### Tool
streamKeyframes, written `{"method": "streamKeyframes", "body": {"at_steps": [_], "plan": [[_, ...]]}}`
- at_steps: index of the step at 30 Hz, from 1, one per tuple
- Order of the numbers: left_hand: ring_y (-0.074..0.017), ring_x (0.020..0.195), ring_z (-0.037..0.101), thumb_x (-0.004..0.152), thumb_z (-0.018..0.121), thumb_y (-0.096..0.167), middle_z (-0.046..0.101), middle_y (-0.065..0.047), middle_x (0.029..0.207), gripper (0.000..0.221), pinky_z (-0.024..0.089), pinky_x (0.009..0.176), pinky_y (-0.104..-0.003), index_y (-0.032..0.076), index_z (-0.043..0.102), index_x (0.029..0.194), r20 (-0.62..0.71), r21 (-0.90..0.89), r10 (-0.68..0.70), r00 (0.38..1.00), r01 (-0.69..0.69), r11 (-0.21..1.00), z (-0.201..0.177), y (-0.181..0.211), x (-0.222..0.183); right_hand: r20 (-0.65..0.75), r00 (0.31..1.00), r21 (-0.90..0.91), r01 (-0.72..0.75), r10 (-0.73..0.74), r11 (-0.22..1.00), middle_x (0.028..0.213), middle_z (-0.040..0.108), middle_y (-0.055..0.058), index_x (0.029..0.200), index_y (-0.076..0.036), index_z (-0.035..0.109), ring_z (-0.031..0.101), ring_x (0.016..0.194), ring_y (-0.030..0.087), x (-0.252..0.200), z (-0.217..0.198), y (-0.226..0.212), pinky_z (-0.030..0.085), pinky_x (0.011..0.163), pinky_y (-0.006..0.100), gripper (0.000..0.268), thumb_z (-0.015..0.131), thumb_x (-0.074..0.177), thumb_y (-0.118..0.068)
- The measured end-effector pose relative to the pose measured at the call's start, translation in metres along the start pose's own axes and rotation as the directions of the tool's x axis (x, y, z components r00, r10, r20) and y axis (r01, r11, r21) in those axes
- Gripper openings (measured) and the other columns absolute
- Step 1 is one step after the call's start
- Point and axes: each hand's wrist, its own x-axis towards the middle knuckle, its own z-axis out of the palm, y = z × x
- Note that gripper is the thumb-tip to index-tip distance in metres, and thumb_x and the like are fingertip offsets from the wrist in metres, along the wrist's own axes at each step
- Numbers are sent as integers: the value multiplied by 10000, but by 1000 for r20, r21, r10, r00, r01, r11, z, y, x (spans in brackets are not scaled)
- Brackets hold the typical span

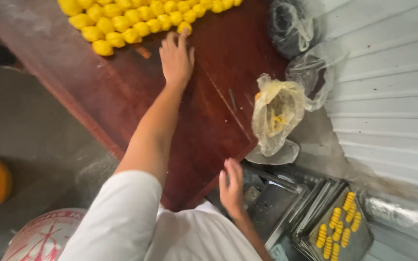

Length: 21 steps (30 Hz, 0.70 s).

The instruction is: The person is shaping portions of yellow dough into scored rolls and placing them on a baking tray.

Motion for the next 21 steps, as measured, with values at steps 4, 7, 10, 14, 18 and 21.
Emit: {"method": "streamKeyframes", "body": {"at_steps": [4, 7, 10, 14, 18, 21], "plan": [[-375, 1041, 561, 877, 792, 223, 584, -156, 1131, 416, 469, 847, -509, 117, 598, 1230, -93, 95, -55, 994, 64, 993, 69, -21, 29, -25, 988, 10, -150, 150, 989, 1348, 607, 196, 1311, 7, 637, 600, 1266, 348, -62, -25, 16, 478, 1085, 430, 344, 623, 989, -112], [-329, 1106, 588, 939, 786, 95, 602, -96, 1148, 290, 508, 956, -461, 164, 602, 1152, -216, -155, -62, 974, 29, 988, 81, -35, 22, -177, 983, -180, -81, 49, 980, 1296, 650, 194, 1259, 8, 645, 601, 1244, 341, -42, -52, 38, 455, 1098, 428, 303, 640, 976, -99], [-365, 1139, 568, 929, 773, -5, 574, -155, 1176, 355, 494, 980, -465, 86, 575, 1209, -155, -274, 72, 985, -113, 955, 16, -6, -21, -262, 962, -81, -99, 75, 992, 1193, 667, 163, 1232, 3, 643, 643, 1084, 297, 24, -74, 66, 522, 958, 396, 237, 639, 1007, -71], [-386, 1210, 562, 882, 754, -34, 588, -184, 1256, 449, 467, 1048, -468, 45, 565, 1281, -16, -287, 105, 994, -105, 952, -74, 31, -135, -292, 933, -256, 135, -210, 957, 1089, 698, 151, 1153, -16, 695, 674, 1012, 322, 134, -83, 156, 548, 908, 422, 152, 670, 1011, -63], [-376, 1196, 588, 868, 737, -26, 629, -168, 1258, 417, 496, 1041, -460, 45, 591, 1252, 49, -220, 5, 999, 6, 975, -142, 62, -254, -128, 987, -190, 68, -93, 979, 1001, 685, 147, 1184, -57, 730, 670, 916, 317, 216, -70, 194, 538, 820, 423, 265, 750, 946, -172], [-373, 1164, 599, 869, 750, -5, 634, -167, 1220, 395, 517, 1004, -456, 44, 616, 1238, -18, -101, -103, 995, 101, 990, -149, 70, -297, -46, 981, -205, 176, -189, 963, 1015, 678, 155, 1211, -71, 736, 657, 933, 337, 255, -62, 202, 525, 829, 449, 352, 790, 899, -225]]}}
